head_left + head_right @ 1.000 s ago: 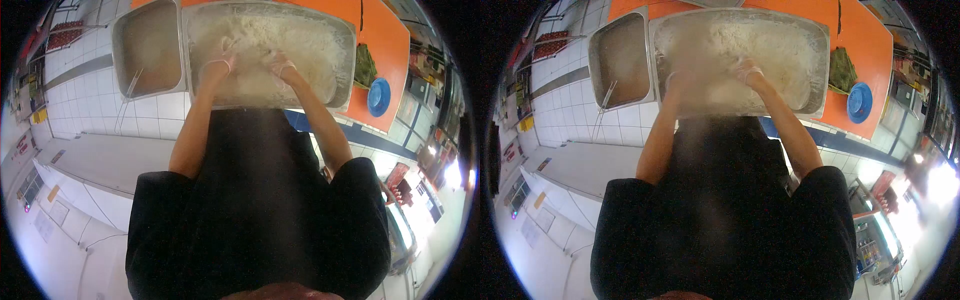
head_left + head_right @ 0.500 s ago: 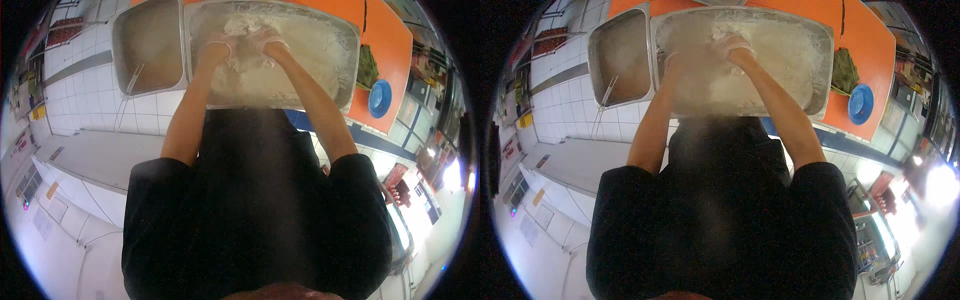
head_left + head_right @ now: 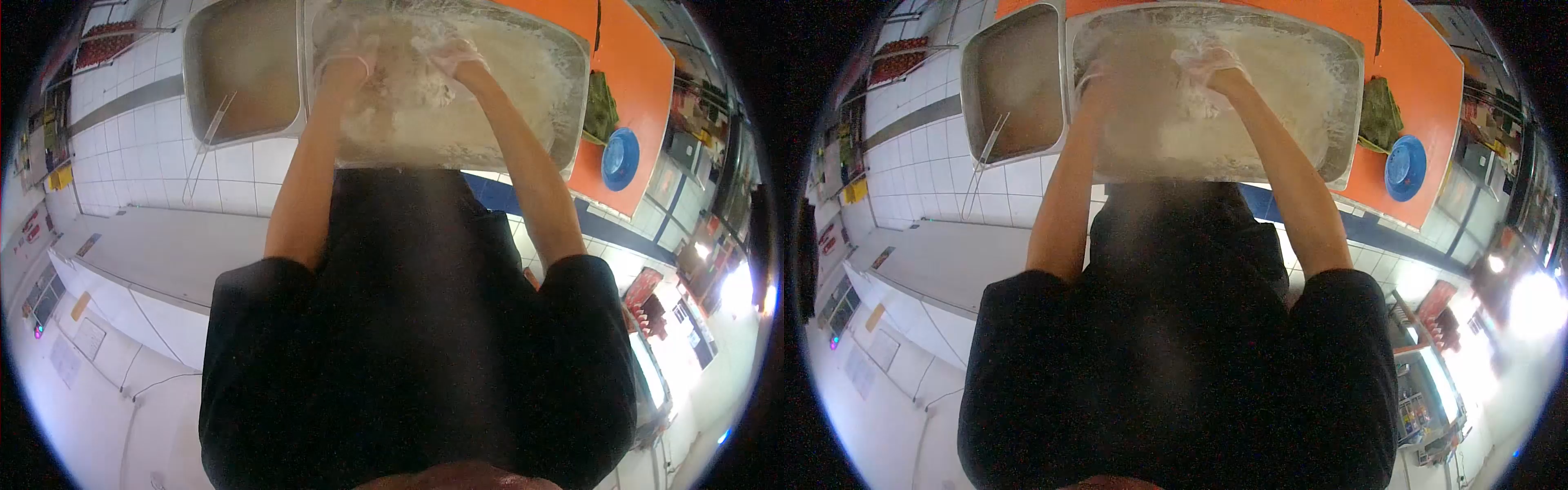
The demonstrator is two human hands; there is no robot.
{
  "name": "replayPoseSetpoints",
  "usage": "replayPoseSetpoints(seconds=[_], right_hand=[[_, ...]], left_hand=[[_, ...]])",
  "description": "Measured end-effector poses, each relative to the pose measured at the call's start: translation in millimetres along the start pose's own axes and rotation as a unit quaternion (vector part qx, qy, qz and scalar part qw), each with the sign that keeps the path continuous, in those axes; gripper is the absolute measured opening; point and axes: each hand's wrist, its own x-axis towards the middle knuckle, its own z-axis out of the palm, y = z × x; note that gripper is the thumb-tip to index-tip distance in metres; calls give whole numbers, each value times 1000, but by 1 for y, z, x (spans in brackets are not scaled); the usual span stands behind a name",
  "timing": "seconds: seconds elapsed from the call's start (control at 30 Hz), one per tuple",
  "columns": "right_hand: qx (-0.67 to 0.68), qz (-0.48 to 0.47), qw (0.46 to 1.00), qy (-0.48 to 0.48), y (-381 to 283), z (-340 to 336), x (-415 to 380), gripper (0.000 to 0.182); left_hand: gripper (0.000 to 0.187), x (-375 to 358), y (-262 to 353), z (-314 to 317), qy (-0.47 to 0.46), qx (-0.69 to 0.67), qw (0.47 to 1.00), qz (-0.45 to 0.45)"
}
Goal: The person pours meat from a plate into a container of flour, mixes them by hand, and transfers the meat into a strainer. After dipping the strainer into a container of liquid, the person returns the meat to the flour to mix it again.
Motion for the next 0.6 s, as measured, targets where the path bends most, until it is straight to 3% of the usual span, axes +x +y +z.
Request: replayPoseSetpoints(seconds=[0.03,0.1,0.13,0.2,0.23,0.3,0.33,0.37,0.4,0.43,0.47,0.5,0.57,0.6], right_hand=[[0,0,1000,1,20,36,28,73],[-133,-112,965,197,33,92,62,75],[-134,-111,965,199,14,86,53,75],[5,48,998,48,-28,69,22,62],[7,47,998,48,0,79,29,62],[274,-141,951,-9,87,101,50,48],[274,-142,951,-10,86,86,39,48],[97,-139,985,-44,72,58,17,59],[-82,-130,985,-78,62,44,-3,72],[-83,-131,985,-79,68,62,-14,72],[56,-58,995,-55,80,91,-19,69],[193,11,981,-27,83,102,-22,66],[-97,-117,988,-28,39,81,-48,57],[-100,-121,987,-19,34,76,-41,57]], left_hand=[[37,12,-4,10,14,19,1000,4],[38,23,-6,27,23,41,999,7],[38,25,-7,33,23,43,999,7],[38,16,-10,34,10,37,999,7],[39,10,-11,31,1,31,999,9],[39,-15,-11,17,-16,16,1000,16],[39,-30,-8,8,-19,7,1000,25],[40,-43,-3,0,-15,-3,999,32],[40,-55,11,-14,-13,-3,999,32],[43,-72,29,-29,-139,-12,989,-56],[47,-78,41,-38,-257,-20,956,-139],[48,-74,21,6,-153,-35,982,-105],[54,-67,-18,92,61,-36,997,-20],[54,-54,-29,106,70,-35,997,-15]])
